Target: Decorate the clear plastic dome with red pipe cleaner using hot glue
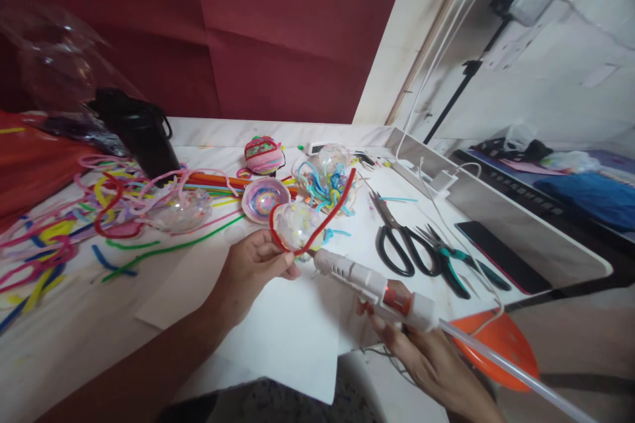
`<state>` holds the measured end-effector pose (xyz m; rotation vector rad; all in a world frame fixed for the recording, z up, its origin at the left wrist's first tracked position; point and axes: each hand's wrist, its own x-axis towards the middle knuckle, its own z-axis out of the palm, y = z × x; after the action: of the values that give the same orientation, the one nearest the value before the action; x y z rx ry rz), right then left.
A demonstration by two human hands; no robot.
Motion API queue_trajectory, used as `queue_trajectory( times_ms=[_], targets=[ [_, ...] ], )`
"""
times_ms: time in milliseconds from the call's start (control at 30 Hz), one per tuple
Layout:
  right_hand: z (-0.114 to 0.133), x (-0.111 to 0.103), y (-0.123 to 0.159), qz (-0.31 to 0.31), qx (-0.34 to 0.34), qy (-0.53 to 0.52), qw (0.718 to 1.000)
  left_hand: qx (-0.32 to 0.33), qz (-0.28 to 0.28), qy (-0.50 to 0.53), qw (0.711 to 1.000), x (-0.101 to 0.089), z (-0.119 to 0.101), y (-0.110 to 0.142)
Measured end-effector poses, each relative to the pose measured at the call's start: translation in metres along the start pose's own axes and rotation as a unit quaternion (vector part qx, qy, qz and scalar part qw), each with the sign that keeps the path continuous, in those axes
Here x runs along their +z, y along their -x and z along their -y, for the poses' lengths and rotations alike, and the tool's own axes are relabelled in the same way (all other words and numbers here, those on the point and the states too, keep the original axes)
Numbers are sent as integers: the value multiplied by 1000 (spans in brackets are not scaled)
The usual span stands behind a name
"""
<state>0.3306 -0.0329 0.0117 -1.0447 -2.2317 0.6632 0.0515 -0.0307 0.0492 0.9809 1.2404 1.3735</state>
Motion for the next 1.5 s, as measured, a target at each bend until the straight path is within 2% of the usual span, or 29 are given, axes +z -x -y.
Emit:
queue_trajectory(
  times_ms=[167,533,700,833,1000,1233,1500],
  targets=[
    [6,-2,-6,-12,-33,-7,999,7,12,4,1000,-1,2,0],
    [-5,-2,0,26,-2,11,1000,7,29,16,999,-3,5,-2],
    [-8,1,2,6,9,-13,1000,5,26,17,999,-3,6,0],
    [-14,2,6,19,26,-43,999,1,24,16,1000,-3,5,1],
    [-15,3,6,-23,12,-53,998,-4,28,10,1000,-3,5,0],
    [-17,3,7,-14,43,-63,997,-3,30,0,1000,-1,5,0],
    [-15,1,6,-21,23,-53,998,-6,31,-10,999,-3,6,1]
  ],
)
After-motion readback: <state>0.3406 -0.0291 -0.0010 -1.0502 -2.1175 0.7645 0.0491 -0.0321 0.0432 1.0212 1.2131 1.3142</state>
